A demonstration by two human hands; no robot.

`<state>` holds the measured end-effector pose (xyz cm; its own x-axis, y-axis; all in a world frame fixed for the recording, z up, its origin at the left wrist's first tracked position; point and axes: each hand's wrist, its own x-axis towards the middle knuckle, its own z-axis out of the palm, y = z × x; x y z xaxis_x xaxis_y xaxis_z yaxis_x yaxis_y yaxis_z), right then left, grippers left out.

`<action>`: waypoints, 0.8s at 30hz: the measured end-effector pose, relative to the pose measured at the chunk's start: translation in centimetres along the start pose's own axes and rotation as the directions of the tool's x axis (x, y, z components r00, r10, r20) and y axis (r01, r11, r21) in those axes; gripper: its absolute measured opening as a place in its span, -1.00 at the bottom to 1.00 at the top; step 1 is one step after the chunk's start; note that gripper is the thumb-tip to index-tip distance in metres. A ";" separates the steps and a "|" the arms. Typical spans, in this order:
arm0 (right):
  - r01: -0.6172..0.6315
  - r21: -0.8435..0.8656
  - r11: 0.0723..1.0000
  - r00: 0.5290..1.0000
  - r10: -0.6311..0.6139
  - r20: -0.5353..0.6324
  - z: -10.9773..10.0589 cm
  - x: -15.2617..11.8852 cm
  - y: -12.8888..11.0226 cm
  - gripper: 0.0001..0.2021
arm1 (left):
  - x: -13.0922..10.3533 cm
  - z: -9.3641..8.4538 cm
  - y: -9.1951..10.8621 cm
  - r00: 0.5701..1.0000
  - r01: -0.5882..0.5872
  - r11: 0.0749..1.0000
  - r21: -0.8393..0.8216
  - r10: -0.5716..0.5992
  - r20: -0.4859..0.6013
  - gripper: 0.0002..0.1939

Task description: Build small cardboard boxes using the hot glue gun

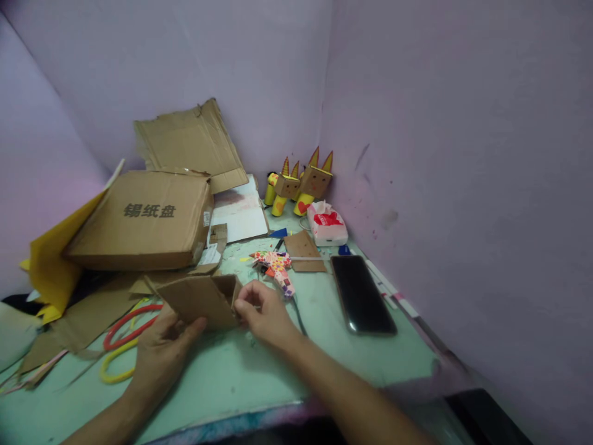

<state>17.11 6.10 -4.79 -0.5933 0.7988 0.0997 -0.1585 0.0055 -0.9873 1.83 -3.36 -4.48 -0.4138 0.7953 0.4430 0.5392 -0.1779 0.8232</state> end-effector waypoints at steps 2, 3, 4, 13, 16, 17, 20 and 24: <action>-0.001 0.003 1.000 1.000 0.001 0.004 0.0 0.0 -0.1 -0.76 | 0.0 0.0 0.2 1.000 0.010 1.000 0.019 -0.010 -0.004 -0.81; -0.001 0.004 1.000 1.000 0.001 0.005 0.0 0.0 -0.1 -0.76 | 0.0 0.0 0.2 1.000 0.015 1.000 0.026 -0.015 -0.007 -0.80; 0.000 0.006 1.000 1.000 0.000 0.006 0.0 0.0 -0.1 -0.76 | 0.0 0.0 0.3 1.000 0.018 0.999 0.030 -0.018 -0.009 -0.80; 0.017 -0.006 1.000 1.000 -0.017 0.020 -0.1 0.2 0.3 -0.73 | -0.1 0.0 -0.5 0.998 0.006 0.998 0.068 -0.002 -0.060 -0.76; 0.029 -0.018 0.999 1.000 -0.029 0.008 0.0 0.3 0.5 -0.72 | -0.1 0.0 -1.2 0.996 -0.006 0.995 0.095 0.014 -0.082 -0.74; 0.030 -0.020 0.999 1.000 -0.030 0.001 0.0 0.4 0.6 -0.72 | -0.1 -0.1 -1.5 0.996 0.001 0.994 0.108 0.008 -0.090 -0.72; 0.024 -0.018 1.000 1.000 -0.024 -0.007 0.0 0.5 0.7 -0.69 | -0.2 -0.1 -2.5 0.996 0.020 0.994 0.109 -0.010 -0.092 -0.70; 0.028 -0.020 0.999 1.000 -0.028 -0.013 0.0 0.5 0.8 -0.67 | -0.3 -0.2 -3.9 0.997 0.048 0.992 0.117 -0.041 -0.062 -0.70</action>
<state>16.72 6.50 -5.49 -0.5780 0.8064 0.1254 -0.1590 0.0395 -0.9865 -0.29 -3.02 -7.76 -0.4802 0.7648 0.4295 0.6004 -0.0704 0.7966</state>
